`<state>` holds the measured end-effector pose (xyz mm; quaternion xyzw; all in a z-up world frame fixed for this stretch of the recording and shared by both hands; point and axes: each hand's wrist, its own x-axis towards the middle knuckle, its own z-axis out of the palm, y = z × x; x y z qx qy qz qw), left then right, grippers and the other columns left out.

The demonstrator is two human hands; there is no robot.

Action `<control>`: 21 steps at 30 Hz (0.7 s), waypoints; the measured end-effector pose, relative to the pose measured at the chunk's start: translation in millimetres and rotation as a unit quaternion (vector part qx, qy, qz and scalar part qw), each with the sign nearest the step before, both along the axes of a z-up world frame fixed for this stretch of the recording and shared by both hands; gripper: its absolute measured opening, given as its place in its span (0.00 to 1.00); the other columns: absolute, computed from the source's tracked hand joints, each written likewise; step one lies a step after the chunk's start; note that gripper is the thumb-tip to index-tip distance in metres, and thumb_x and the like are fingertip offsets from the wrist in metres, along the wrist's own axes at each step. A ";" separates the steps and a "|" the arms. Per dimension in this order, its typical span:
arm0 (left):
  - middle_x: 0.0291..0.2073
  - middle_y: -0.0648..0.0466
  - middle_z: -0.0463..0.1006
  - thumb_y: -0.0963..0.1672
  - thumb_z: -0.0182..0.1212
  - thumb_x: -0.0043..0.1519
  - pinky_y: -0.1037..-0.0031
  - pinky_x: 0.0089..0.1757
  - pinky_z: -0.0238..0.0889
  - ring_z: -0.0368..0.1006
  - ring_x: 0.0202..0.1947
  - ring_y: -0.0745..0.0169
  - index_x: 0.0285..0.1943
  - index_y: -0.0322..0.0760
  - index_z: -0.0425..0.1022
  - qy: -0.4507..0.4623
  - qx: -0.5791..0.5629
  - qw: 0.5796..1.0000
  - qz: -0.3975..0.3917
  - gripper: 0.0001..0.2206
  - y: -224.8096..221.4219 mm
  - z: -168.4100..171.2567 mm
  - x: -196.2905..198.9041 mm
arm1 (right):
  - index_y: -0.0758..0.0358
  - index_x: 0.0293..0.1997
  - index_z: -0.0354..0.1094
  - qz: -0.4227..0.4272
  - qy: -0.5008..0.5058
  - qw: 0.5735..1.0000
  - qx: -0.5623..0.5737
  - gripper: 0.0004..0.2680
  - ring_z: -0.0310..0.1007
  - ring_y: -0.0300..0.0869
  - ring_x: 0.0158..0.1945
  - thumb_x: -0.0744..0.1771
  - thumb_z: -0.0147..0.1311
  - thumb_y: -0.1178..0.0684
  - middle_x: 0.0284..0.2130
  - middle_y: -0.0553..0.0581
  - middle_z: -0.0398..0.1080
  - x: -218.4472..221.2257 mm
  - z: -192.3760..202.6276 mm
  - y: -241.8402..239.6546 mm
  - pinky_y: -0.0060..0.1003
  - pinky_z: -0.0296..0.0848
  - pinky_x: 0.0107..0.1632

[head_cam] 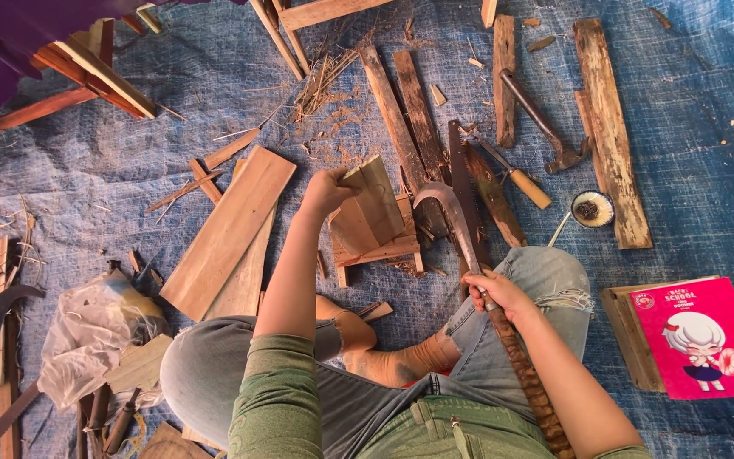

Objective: A person uses a drawknife to shave and shape the edges of a wooden board while sitting on a tarp.

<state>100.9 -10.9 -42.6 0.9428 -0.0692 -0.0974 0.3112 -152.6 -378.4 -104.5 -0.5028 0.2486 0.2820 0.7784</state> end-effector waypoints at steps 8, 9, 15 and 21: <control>0.34 0.50 0.84 0.51 0.75 0.46 0.55 0.43 0.69 0.79 0.44 0.40 0.43 0.52 0.83 -0.013 -0.009 1.000 -0.012 0.16 -3.9 -1.1 -6.4 | 0.60 0.43 0.69 0.000 0.003 1.000 -0.008 0.05 0.64 0.43 0.16 0.66 0.59 0.55 0.16 0.56 0.60 -1.2 3.9 1.6 0.39 0.66 0.20; 0.34 0.51 0.84 0.51 0.75 0.46 0.55 0.44 0.69 0.79 0.44 0.40 0.43 0.53 0.83 -0.015 -0.009 1.000 -0.011 0.17 -4.0 -0.2 -7.0 | 0.59 0.43 0.69 -0.002 0.003 1.000 -0.008 0.05 0.64 0.43 0.16 0.66 0.59 0.55 0.16 0.55 0.60 -1.0 4.3 1.7 0.38 0.66 0.20; 0.34 0.51 0.84 0.50 0.74 0.46 0.54 0.43 0.69 0.79 0.44 0.39 0.43 0.52 0.83 -0.012 -0.016 1.000 -0.009 0.16 -4.6 0.7 -10.1 | 0.62 0.44 0.69 0.003 0.000 1.000 -0.029 0.07 0.65 0.44 0.17 0.66 0.60 0.55 0.17 0.57 0.61 -1.7 -9.3 2.4 0.40 0.66 0.20; 0.35 0.51 0.84 0.50 0.74 0.46 0.54 0.44 0.69 0.79 0.45 0.40 0.44 0.52 0.83 -0.007 -0.020 1.000 0.000 0.16 -6.4 5.5 -11.0 | 0.62 0.45 0.68 0.011 -0.004 0.999 -0.045 0.07 0.65 0.44 0.17 0.65 0.60 0.55 0.17 0.58 0.61 -3.0 -18.1 3.4 0.40 0.67 0.20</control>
